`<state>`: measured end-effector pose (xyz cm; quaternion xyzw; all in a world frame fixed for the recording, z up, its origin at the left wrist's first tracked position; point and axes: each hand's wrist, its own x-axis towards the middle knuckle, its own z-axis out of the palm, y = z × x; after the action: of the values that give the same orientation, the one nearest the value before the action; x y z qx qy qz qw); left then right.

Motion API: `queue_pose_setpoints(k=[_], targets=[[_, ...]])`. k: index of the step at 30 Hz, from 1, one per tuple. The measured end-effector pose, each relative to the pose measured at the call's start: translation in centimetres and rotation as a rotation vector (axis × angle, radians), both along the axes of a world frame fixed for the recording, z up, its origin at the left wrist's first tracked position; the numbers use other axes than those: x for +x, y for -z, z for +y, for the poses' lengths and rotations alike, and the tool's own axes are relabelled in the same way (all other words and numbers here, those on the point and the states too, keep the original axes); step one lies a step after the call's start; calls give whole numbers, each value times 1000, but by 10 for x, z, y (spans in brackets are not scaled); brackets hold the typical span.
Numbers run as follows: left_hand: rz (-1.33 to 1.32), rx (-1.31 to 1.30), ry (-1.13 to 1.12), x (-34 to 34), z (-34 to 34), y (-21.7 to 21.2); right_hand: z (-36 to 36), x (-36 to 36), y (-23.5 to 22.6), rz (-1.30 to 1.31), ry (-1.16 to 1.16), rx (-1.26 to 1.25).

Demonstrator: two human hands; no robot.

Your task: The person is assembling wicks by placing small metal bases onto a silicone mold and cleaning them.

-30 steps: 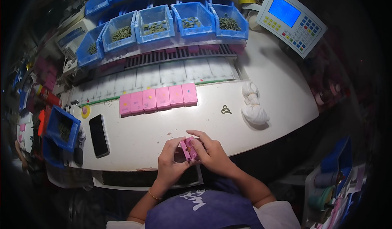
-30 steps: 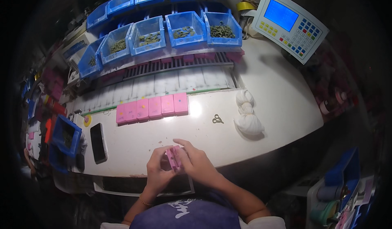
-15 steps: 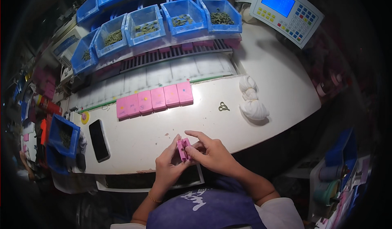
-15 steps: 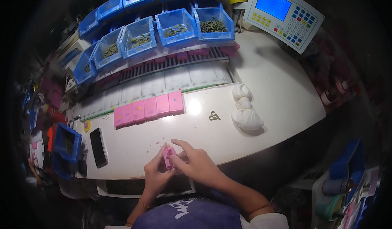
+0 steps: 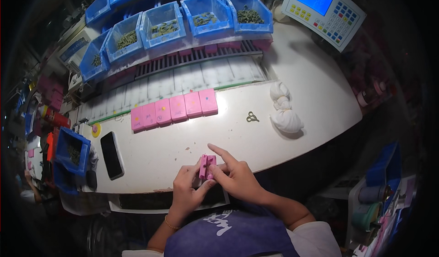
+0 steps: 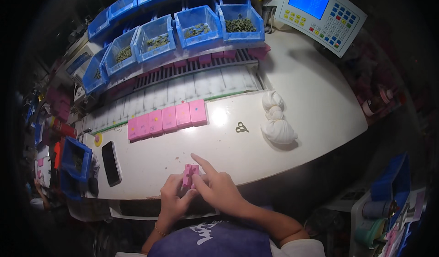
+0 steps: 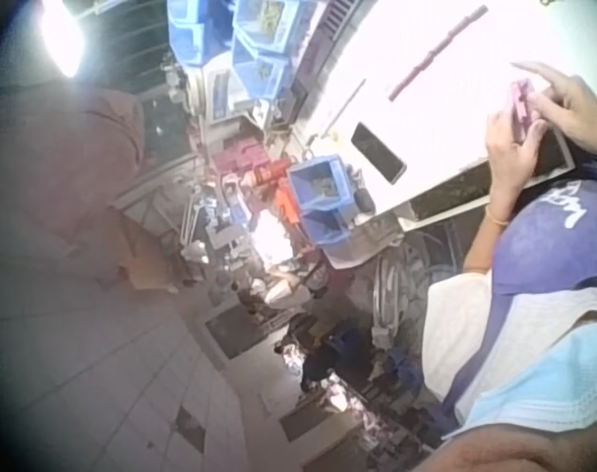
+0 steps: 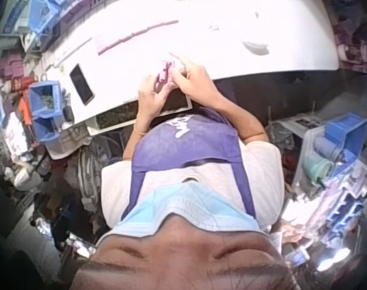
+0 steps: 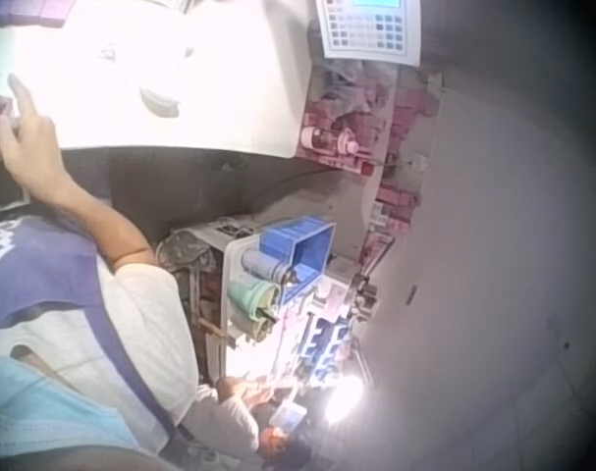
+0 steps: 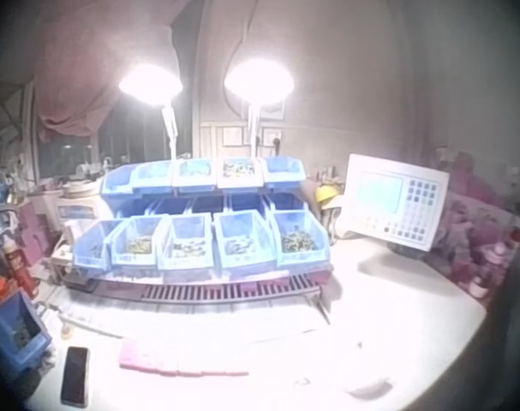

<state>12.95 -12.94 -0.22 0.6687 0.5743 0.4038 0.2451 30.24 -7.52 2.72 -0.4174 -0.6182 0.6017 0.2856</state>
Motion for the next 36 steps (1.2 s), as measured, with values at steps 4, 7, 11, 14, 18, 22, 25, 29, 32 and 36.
queue_pose_setpoints(k=[4, 7, 11, 14, 18, 22, 25, 29, 32, 36], targets=[[-49, 0, 15, -5, -1, 5, 1, 3, -3, 14, -32, -34], [-79, -29, -30, -2, -1, 3, 3, 6, 2, 64, -61, -67], [-65, -30, -89, 4, -2, 3, 1, 5, 13, 258, -10, -177], [37, -26, -145, 9, -4, 1, -1, 5, 21, 292, 14, -198], [139, 158, -150, 11, -4, 13, -3, 5, 15, 274, 13, -199], [162, 268, -173, 12, -3, 21, -6, 3, 16, 272, 18, -187], [161, 329, -190, 12, 0, 25, -10, 0, 24, 282, 62, -155], [93, 290, -212, 8, 0, 29, -12, -3, 29, 296, 98, -108], [-97, 107, -272, 7, 3, 18, -12, -5, 26, 296, 100, -105], [-188, -78, -225, 5, 18, 1, -10, -2, 24, 248, 83, -79]])
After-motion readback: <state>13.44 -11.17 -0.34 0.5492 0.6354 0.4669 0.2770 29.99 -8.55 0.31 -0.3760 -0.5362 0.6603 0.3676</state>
